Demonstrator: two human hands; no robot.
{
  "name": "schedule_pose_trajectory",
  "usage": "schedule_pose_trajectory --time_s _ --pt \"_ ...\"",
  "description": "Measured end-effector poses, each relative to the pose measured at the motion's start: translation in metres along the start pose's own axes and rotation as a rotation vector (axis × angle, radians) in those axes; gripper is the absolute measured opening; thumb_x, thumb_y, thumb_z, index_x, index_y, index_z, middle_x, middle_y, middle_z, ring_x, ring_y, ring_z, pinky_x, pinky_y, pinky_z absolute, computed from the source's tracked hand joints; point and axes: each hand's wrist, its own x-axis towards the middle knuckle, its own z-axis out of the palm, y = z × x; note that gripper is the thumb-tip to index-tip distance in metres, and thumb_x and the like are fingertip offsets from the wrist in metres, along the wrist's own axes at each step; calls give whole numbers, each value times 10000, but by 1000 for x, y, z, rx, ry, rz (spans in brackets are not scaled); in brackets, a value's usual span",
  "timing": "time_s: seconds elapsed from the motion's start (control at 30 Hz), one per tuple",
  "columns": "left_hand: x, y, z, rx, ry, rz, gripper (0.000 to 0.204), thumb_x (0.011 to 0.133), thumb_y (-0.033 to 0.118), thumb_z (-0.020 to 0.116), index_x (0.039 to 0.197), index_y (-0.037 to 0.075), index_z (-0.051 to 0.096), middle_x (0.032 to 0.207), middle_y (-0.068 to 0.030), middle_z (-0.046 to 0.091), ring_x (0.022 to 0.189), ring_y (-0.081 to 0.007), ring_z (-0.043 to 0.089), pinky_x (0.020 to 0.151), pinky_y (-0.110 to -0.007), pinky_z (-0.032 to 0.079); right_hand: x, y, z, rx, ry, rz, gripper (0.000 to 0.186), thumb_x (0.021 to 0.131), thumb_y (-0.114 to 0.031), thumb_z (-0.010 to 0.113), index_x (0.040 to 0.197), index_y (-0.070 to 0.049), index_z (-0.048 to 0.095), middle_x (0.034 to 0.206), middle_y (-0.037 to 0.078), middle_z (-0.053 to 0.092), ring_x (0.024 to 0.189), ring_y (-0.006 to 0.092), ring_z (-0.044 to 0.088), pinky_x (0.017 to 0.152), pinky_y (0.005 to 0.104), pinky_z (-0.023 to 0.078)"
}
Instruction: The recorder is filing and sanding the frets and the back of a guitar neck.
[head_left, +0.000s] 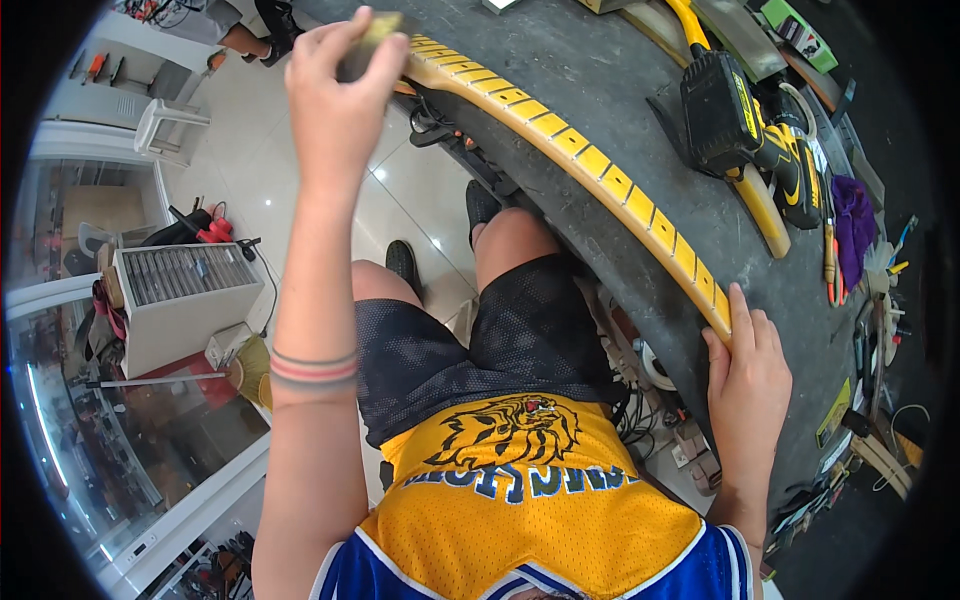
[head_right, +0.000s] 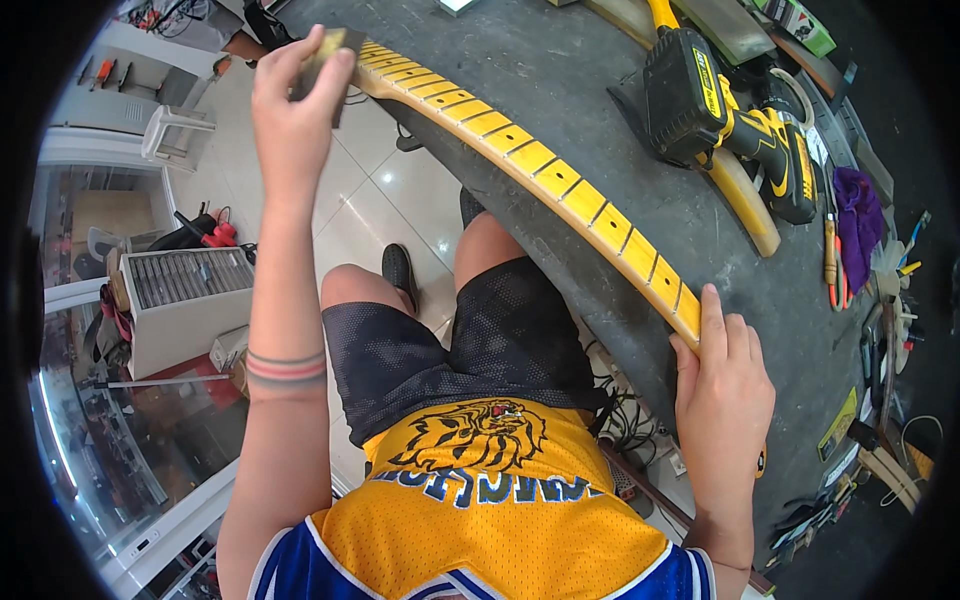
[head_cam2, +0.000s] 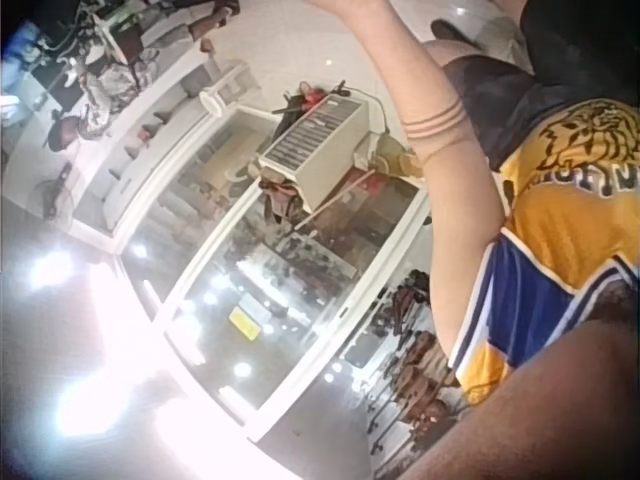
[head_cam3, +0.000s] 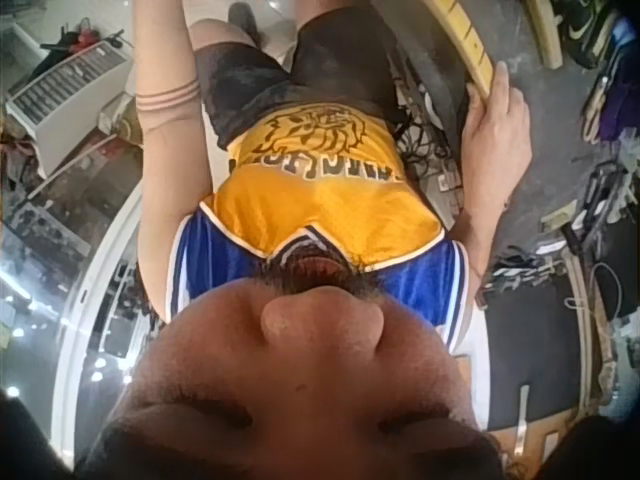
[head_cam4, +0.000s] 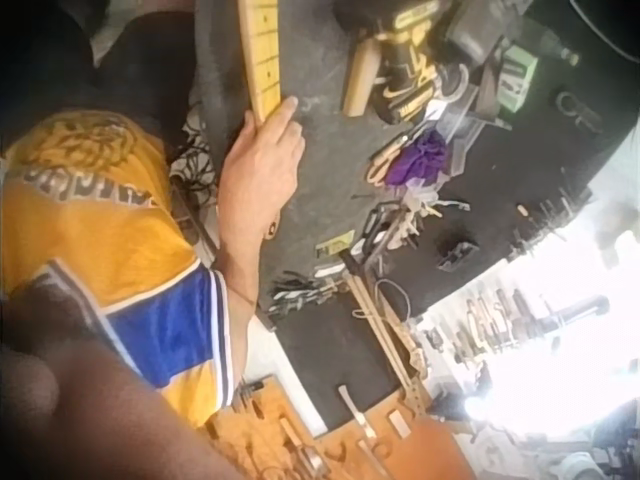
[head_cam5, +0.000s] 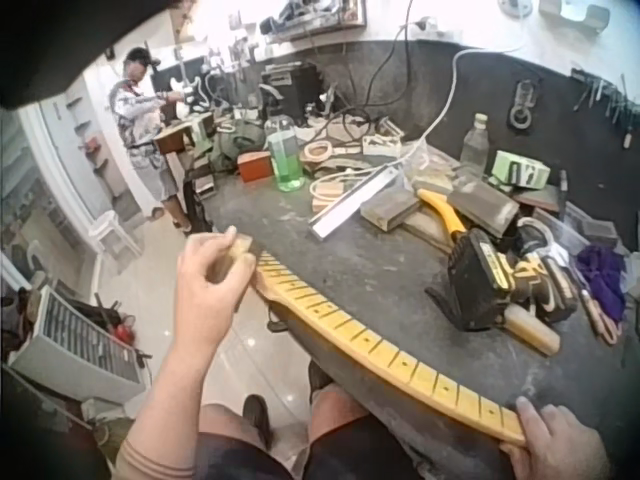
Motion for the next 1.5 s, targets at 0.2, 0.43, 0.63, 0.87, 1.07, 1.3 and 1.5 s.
schedule_pose_trajectory --time_s 0.2,0.43,0.63,0.87,1.07,1.3,1.5 --pt "-31 58 5 93 -181 123 502 950 348 932 1378 90 888 1333 -170 767 1265 -375 690 1119 -481 569 -4 1 1 7 -30 45 605 1082 -187 832 1637 -17 659 1246 171 730 1122 374 741 926 487 639" --pt "-11 12 6 150 -41 55 521 964 329 941 1424 93 874 1379 -167 766 1257 -323 732 1127 -437 570 -3 -1 1 34 -12 73 579 1090 -129 820 1642 -51 665 1258 204 732 1077 425 746 937 513 617" --pt "20 -25 -13 39 -31 -169 516 997 304 951 1448 69 859 1368 -151 772 1280 -272 745 1149 -403 557 -2 0 1 -4 -11 18 612 1075 -179 838 1637 -16 656 1234 167 731 1109 364 740 921 476 639" --pt "8 -18 -7 60 -7 7 490 976 335 941 1390 79 884 1376 -181 765 1225 -342 747 1125 -463 574 -2 -2 1 -10 1 19 621 1061 -171 853 1630 -8 664 1240 175 738 1123 371 745 923 478 643" --pt "-37 36 19 -24 -9 -4 494 932 258 973 1391 98 884 1382 -182 756 1272 -359 715 1125 -480 576 -2 -1 1 -3 -9 32 613 1051 -175 860 1613 -14 677 1228 166 737 1109 358 747 906 472 650" --pt "-11 16 11 98 29 -25 509 957 270 926 1408 47 848 1327 -180 755 1279 -386 673 1122 -512 539 10 -18 -9 25 29 12 589 1049 -192 859 1586 -21 688 1204 155 727 1113 345 756 884 467 656" --pt "-104 173 36 -150 -282 186 574 855 304 937 1387 110 843 1404 -158 752 1299 -382 669 1144 -536 509 39 -41 3 90 65 -8 541 1075 -220 821 1553 -2 694 1199 137 734 1131 317 774 880 441 672"
